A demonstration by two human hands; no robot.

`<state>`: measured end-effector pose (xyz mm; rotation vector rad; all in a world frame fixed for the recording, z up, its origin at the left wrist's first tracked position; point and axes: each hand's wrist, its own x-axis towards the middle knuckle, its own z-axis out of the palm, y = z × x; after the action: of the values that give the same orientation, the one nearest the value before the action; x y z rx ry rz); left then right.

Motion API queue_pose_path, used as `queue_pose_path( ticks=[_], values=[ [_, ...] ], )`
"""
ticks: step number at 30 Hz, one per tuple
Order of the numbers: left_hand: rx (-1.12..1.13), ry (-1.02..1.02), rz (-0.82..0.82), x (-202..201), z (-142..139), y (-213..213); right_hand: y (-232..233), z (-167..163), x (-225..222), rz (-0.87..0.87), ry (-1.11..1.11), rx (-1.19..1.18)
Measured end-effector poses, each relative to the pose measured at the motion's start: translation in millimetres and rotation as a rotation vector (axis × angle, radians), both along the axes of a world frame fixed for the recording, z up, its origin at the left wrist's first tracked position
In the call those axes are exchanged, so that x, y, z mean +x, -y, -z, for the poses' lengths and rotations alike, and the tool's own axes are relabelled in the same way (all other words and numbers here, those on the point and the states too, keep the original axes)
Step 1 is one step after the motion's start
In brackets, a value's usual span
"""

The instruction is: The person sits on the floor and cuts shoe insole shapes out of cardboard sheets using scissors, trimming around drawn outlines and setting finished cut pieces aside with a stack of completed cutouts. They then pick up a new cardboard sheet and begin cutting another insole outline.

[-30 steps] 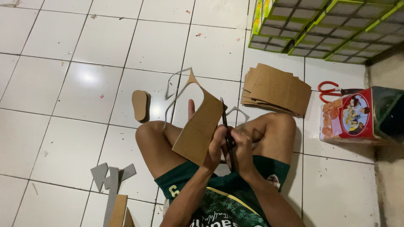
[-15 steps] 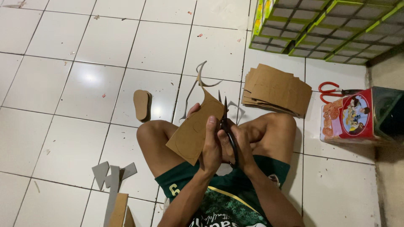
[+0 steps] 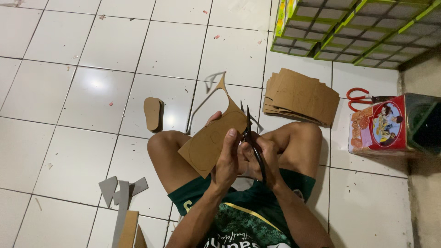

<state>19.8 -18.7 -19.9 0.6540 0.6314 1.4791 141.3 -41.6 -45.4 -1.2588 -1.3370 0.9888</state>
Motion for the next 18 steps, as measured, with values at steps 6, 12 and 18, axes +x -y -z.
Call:
queue_pose_path(
  ticks=[6, 12, 18],
  values=[
    [-0.023, -0.021, 0.086, -10, -1, -3, 2, -4, 3, -0.006, 0.032, 0.015],
    [-0.053, -0.026, 0.145, -14, -4, -7, 5, -8, 2, -0.027, -0.070, -0.028],
    [-0.054, -0.076, 0.208, -21, -8, -9, 6, -10, 5, -0.005, 0.062, -0.030]
  ],
)
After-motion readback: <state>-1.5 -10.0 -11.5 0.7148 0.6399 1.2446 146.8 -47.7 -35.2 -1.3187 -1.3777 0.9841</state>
